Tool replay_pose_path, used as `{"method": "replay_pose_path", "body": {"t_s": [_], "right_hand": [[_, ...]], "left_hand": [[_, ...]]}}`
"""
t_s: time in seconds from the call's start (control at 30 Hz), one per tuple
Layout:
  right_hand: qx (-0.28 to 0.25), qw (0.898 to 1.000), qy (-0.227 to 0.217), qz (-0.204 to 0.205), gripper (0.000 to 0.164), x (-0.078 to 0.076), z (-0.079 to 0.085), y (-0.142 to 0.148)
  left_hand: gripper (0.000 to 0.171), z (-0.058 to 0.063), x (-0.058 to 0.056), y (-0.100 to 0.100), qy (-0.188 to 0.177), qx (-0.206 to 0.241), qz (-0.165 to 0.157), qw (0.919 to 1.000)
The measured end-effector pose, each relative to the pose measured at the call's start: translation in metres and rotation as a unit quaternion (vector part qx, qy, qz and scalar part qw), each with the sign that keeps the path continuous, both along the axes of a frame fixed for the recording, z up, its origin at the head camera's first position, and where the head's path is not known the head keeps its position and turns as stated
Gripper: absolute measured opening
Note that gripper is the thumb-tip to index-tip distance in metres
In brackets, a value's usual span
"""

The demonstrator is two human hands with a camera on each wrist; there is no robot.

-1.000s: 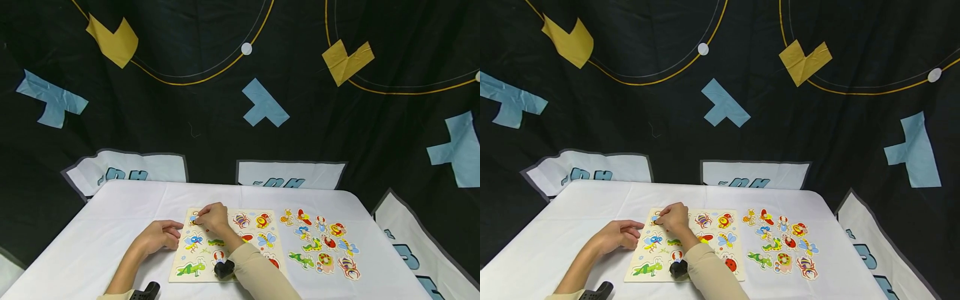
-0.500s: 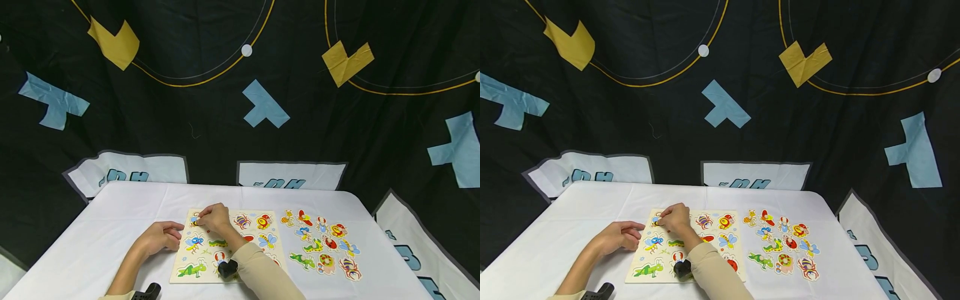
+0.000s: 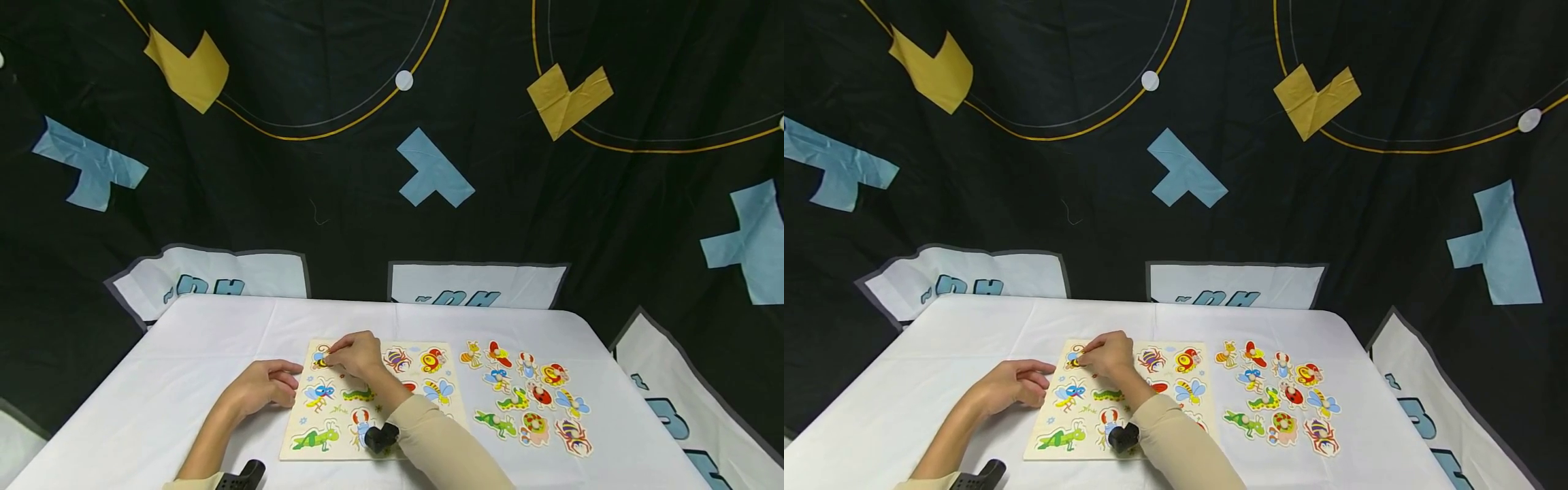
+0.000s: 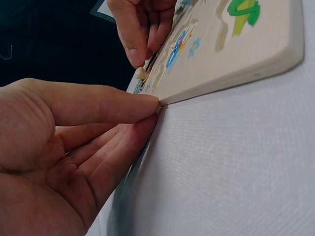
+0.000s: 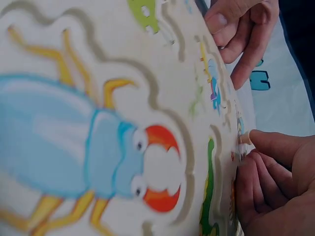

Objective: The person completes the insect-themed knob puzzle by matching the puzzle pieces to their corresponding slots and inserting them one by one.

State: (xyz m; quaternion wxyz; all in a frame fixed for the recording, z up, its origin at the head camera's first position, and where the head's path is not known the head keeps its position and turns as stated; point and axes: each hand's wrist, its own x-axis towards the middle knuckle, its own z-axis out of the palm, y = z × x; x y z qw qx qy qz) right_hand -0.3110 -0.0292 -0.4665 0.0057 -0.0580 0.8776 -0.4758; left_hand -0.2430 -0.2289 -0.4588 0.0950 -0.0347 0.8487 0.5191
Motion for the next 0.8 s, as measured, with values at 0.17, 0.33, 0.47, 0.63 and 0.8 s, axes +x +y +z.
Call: {"method": "replay_pose_path", "body": {"t_s": [0.17, 0.33, 0.47, 0.63, 0.8], "right_hand": [[-0.003, 1.0, 0.011, -0.006, 0.012, -0.001, -0.001, 0.01], [-0.001, 1.0, 0.019, -0.005, 0.011, -0.003, 0.004, 0.024], [0.011, 1.0, 0.024, 0.004, 0.01, -0.003, 0.011, 0.037], [0.026, 0.999, 0.035, 0.016, 0.009, -0.005, 0.021, 0.055], [0.04, 0.998, 0.052, 0.022, 0.009, -0.006, 0.03, 0.074]], "left_hand": [[0.064, -0.001, 0.0, 0.001, -0.002, -0.001, 0.009, 1.0], [0.065, -0.001, 0.0, 0.001, 0.005, 0.001, 0.008, 1.0], [0.065, 0.0, 0.001, 0.001, 0.005, 0.004, 0.002, 1.0], [0.066, 0.002, 0.001, 0.001, 0.0, 0.006, -0.002, 1.0], [0.063, 0.002, 0.002, 0.001, -0.001, -0.007, -0.004, 1.0]]}}
